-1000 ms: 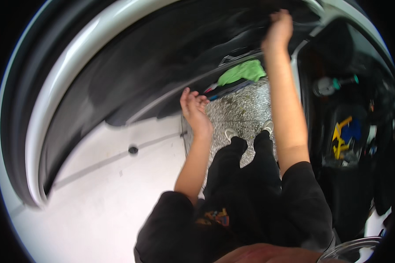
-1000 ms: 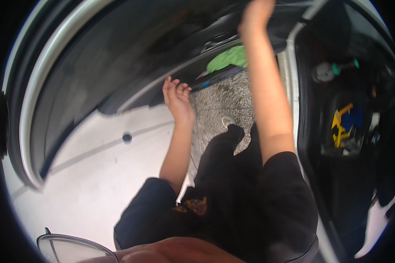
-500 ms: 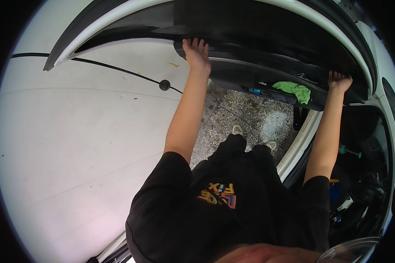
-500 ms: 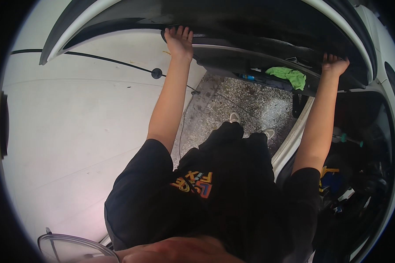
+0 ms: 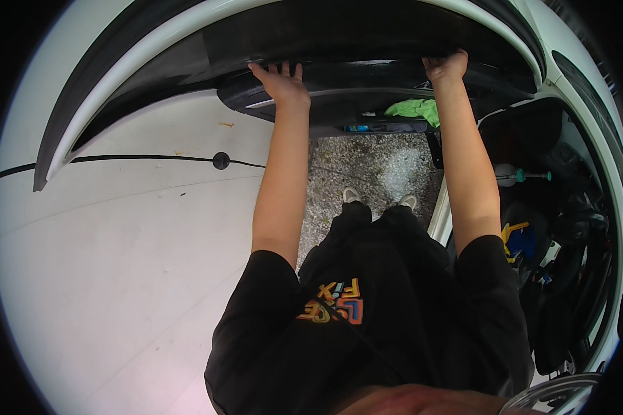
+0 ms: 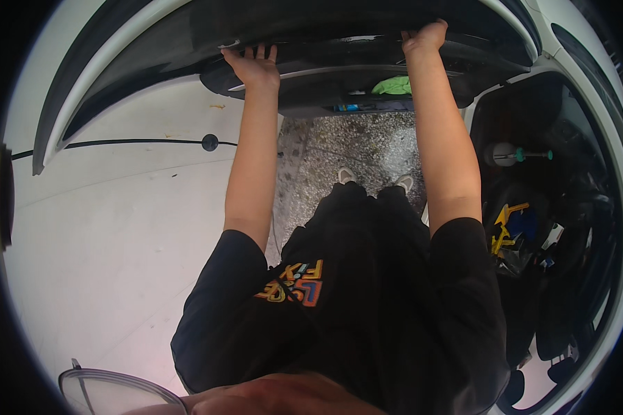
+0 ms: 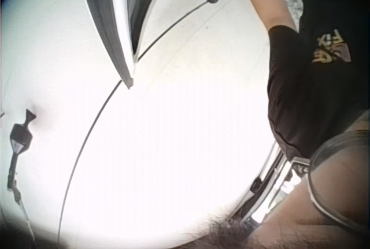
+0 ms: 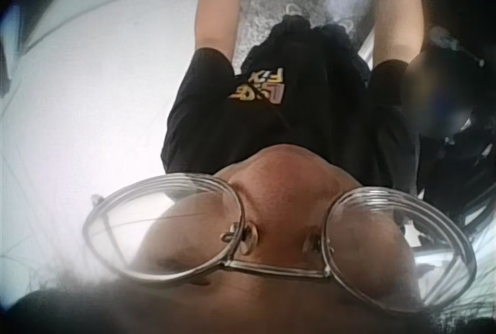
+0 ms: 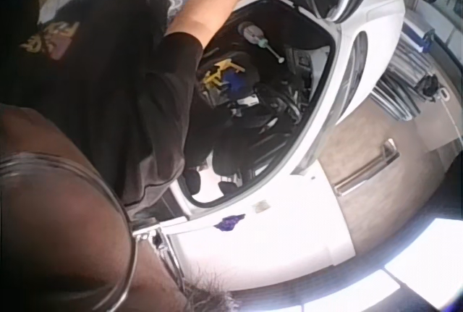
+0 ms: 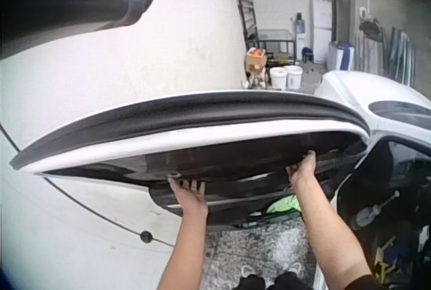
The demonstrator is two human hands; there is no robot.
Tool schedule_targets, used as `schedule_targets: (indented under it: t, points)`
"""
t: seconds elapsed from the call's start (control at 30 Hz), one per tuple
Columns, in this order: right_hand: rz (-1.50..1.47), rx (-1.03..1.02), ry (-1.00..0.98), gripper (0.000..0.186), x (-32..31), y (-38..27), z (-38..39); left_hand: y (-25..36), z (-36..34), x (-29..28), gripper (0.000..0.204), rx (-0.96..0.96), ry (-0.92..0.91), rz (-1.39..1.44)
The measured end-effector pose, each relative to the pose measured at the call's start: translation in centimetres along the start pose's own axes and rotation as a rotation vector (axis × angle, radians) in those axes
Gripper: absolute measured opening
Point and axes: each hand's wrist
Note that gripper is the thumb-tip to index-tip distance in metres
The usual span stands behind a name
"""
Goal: The person applies a tint film to a car window. They spray the window with liquid, position the film, smooth it with a squeegee, and trim the edges.
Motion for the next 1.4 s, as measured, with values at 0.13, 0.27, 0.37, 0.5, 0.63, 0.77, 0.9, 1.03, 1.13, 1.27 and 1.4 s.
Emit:
schedule_targets:
  t: [0.13,0.27,0.37,0.5,0.63,0.77,0.9,1.03,1.13,1.27,1.4]
  points:
    - [-0.011,0.066,-0.036,0.059,1.3,2.4,1.1,0.3,-0.4,0.3,0.076,-0.017,0.018,0.039]
    - [-0.105,0.147,0.026,0.059,4.4,6.2,3.2,0.1,-0.9,-0.6,0.072,0.016,-0.050,0.037]
    - [-0.031,0.244,-0.096,0.061,5.2,8.7,4.4,0.0,-1.2,-0.9,0.077,0.019,-0.058,0.033]
    - [-0.052,0.330,-0.087,0.064,7.3,10.9,6.3,0.5,-1.0,-0.7,0.080,0.020,-0.024,0.018]
    - [-0.177,0.317,-0.227,0.068,8.0,12.3,5.4,0.5,-1.0,-0.4,0.069,0.016,0.020,-0.032]
    - [-0.135,0.254,-0.145,0.069,5.9,10.9,5.4,2.0,-0.2,-1.3,0.071,0.091,0.119,-0.109]
    - [-0.168,0.152,-0.218,0.065,6.3,10.0,4.7,2.1,-0.4,-1.0,0.077,0.246,0.093,-0.251]
    - [-0.163,0.245,-0.177,0.072,6.8,12.5,6.6,2.2,-0.4,-0.6,0.077,0.231,0.126,-0.217]
    - [-0.250,0.480,-0.314,0.081,8.3,14.5,8.4,1.7,-1.0,-0.8,0.079,0.488,0.091,-0.329]
    - [-0.284,0.564,-0.466,0.084,10.4,15.4,8.8,2.8,-0.4,-0.5,0.074,0.910,0.029,-0.802]
    - [-0.249,0.540,-0.409,0.085,11.0,17.5,9.9,2.9,-1.0,-2.5,0.079,1.038,-0.179,-1.073]
Point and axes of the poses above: each hand's wrist, its own z-axis away from the middle knuckle, its own x-axis out of the palm, y = z × x, and after that the axes turned 13 degrees about x, right-handed
